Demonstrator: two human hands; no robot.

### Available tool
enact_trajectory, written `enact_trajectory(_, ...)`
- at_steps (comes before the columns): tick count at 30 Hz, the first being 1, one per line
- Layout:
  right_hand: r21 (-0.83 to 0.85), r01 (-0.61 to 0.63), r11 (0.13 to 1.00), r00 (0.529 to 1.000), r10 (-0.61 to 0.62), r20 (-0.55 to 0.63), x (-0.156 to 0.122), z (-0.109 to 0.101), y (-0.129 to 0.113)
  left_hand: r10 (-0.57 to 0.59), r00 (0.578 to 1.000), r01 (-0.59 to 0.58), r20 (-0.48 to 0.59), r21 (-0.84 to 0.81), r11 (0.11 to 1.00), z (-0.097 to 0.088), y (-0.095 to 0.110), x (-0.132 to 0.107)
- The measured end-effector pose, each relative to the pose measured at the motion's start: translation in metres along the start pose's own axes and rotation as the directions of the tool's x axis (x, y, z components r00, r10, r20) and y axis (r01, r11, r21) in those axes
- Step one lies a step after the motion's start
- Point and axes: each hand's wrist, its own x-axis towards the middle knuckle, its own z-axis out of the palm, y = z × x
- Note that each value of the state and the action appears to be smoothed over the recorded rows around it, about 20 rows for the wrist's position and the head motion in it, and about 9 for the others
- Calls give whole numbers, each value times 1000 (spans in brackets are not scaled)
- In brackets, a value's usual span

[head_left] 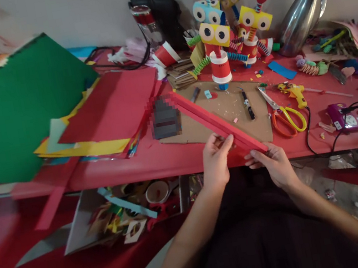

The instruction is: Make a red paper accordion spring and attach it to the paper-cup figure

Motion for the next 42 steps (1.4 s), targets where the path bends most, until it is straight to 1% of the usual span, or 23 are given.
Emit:
enact_trajectory(5, -50, -131, 990, 988, 134, 82, -5, 0, 6, -6, 1000, 6, -23, 0, 1000, -8, -3, 1)
enact_trajectory(8, -88, -150, 985, 980, 160, 117, -6, 0, 7, 10, 1000, -10, -8, 2, 1000, -11, 1, 6)
enact_trajectory(11, -84, -130, 988, 983, 140, 118, -4, 8, 14, 71, 997, -71, -13, -1, 997, -9, 0, 3)
enact_trajectory(13, -104, -112, 988, 984, 125, 131, -3, 13, 20, 78, 997, -78, -27, 10, 997, -9, -1, -1)
enact_trajectory(15, -194, -80, 978, 978, 115, 174, -3, 13, 20, 52, 998, -52, -24, 23, 998, -12, -3, -3)
enact_trajectory(17, -377, 26, 926, 976, 59, 211, 0, 2, 10, 34, 999, -34, -22, 17, 999, -17, -2, -1)
enact_trajectory(18, -501, 121, 857, 975, -8, 222, 2, -9, 0, 34, 999, -34, -25, 10, 999, -19, 0, 2)
enact_trajectory(19, -625, 237, 744, 970, -154, 186, 7, -22, -12, 36, 999, -36, -33, 4, 999, -22, 2, 6)
enact_trajectory(20, -753, 321, 575, 930, -342, 135, 12, -38, -24, 42, 998, -42, -43, -1, 999, -25, 4, 11)
enact_trajectory(21, -864, 335, 375, 865, -487, 124, 19, -55, -37, 51, 997, -52, -52, -8, 999, -27, 6, 16)
enact_trajectory(22, -939, 286, 193, 820, -556, 135, 27, -71, -48, 63, 997, -63, -54, -15, 998, -28, 8, 21)
enact_trajectory(23, -972, 229, 56, 807, -569, 157, 35, -87, -56, 74, 996, -75, -50, -22, 997, -29, 10, 26)
enact_trajectory(24, -983, 181, -36, 826, -537, 171, 43, -100, -63, 84, 996, -86, -42, -30, 996, -29, 11, 30)
enact_trajectory(26, -980, 140, -142, 872, -452, 190, 55, -117, -68, 101, 995, -102, -25, -45, 994, -28, 13, 35)
enact_trajectory(27, -976, 133, -170, 887, -419, 194, 59, -122, -68, 106, 994, -107, -18, -47, 993, -28, 13, 37)
enact_trajectory(30, -974, 110, -199, 924, -341, 174, 67, -123, -69, 106, 994, -106, -4, -31, 994, -30, 11, 38)
enact_trajectory(32, -980, 92, -178, 945, -294, 143, 69, -121, -73, 108, 994, -108, -4, -15, 994, -32, 9, 37)
enact_trajectory(34, -988, 80, -132, 958, -264, 113, 70, -119, -82, 114, 993, -114, -9, -17, 993, -33, 9, 35)
enact_trajectory(36, -995, 65, -74, 955, -283, 84, 66, -119, -92, 119, 993, -119, -14, -36, 992, -34, 9, 34)
enact_trajectory(38, -999, 40, -24, 932, -359, 46, 56, -118, -101, 119, 993, -120, -19, -60, 991, -34, 10, 35)
enact_trajectory(40, -998, 39, 50, 901, -434, 13, 40, -113, -107, 118, 992, -120, -31, -73, 990, -34, 13, 36)
enact_trajectory(41, -990, 65, 122, 899, -438, 5, 30, -110, -107, 115, 993, -118, -39, -76, 990, -33, 14, 38)
enact_trajectory(42, -963, 126, 238, 916, -401, 21, 19, -106, -106, 110, 993, -114, -50, -81, 990, -33, 15, 39)
